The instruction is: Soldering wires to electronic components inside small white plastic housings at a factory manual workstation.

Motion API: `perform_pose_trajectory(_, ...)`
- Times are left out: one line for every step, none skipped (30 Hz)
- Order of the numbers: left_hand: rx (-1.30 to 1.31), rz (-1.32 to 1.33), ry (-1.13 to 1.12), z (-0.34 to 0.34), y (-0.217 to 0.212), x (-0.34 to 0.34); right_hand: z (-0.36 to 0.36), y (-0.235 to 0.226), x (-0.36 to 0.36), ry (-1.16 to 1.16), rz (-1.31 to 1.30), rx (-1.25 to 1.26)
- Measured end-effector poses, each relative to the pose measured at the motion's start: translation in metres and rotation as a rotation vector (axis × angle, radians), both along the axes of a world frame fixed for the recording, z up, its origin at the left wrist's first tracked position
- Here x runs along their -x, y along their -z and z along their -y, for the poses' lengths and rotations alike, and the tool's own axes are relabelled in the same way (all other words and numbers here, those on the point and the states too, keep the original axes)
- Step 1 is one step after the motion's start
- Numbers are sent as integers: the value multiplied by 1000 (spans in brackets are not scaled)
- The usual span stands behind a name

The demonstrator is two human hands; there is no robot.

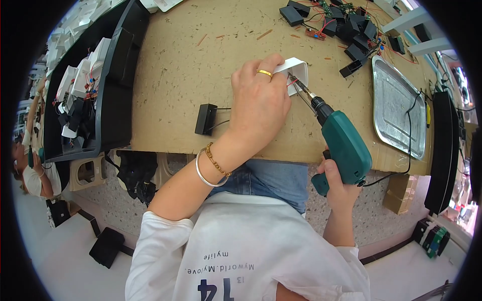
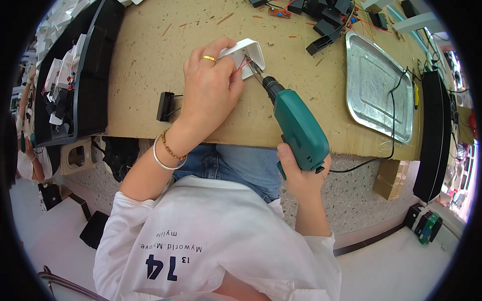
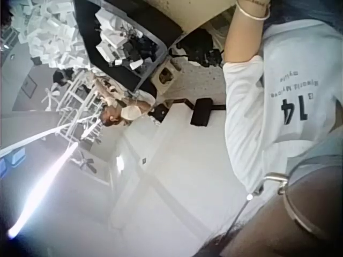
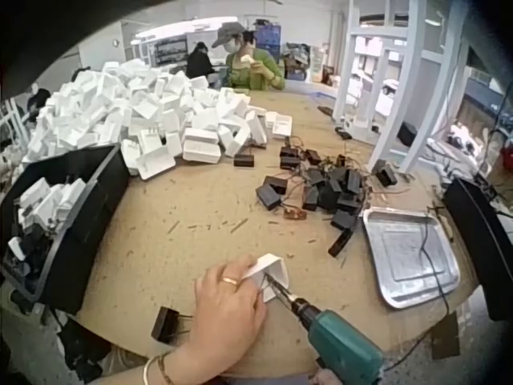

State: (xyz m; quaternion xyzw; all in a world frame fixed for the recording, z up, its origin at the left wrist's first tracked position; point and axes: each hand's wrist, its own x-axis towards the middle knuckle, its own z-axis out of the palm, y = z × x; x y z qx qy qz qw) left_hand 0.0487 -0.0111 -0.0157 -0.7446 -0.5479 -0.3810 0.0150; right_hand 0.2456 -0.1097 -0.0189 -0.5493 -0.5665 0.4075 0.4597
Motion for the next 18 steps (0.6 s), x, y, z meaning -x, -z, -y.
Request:
perform_pose_trajectory(-6,-7,-2,0,0,0,1,-1,-1,1,1,0)
perform_pose_trajectory(-6,-7,-3,0,1,0,2,-2,-1,-2,8,28)
perform_pose_trajectory(-3,-4,-3,0,1,0,2,-2,-2,-5,14,56)
perform_pose_trajectory(0,0,-3,0,1,0,2,0,-3,-6,14,56)
perform_pose_trajectory(0,1,-3,0,1,0,3,2,-4,-9,32,44)
perform_pose_trajectory(3,-4,-3,0,0,1,3,4,-5,-12,51,33)
perform_pose_trajectory(6,-8,-2,0,0,1,3,1,-4,-12,51,33)
perform_pose_trajectory(5,-7,-2,0,0,1,2,-3,-2,-8,10,53)
perform_pose_trajectory(7,-2,1,0,0,0,2,-6,0,-4,-31,73)
perform_pose_trajectory(8,2,4,0,0,0,1,-7,3,-3,-30,73)
perform_pose_trajectory(8,2,3,0,0,0,0,-8,7,48,-98,61)
perform_pose_trajectory(8,1,3,1,0,1,-1,-8,9,100,-166,49)
perform_pose_trajectory(7,1,4,1,0,1,0,-6,7,99,-167,49)
perform_pose_trajectory(7,1,3,1,0,1,0,-3,3,45,-122,37)
perform_pose_trajectory(7,4,3,1,0,1,1,-1,1,-9,-77,24)
perform_pose_trajectory(8,6,2,1,1,1,2,-2,1,-10,-77,24)
perform_pose_trajectory(8,7,4,1,0,1,2,-4,2,9,-110,49)
perform_pose_trajectory(8,2,3,1,0,0,3,-5,3,27,-144,74)
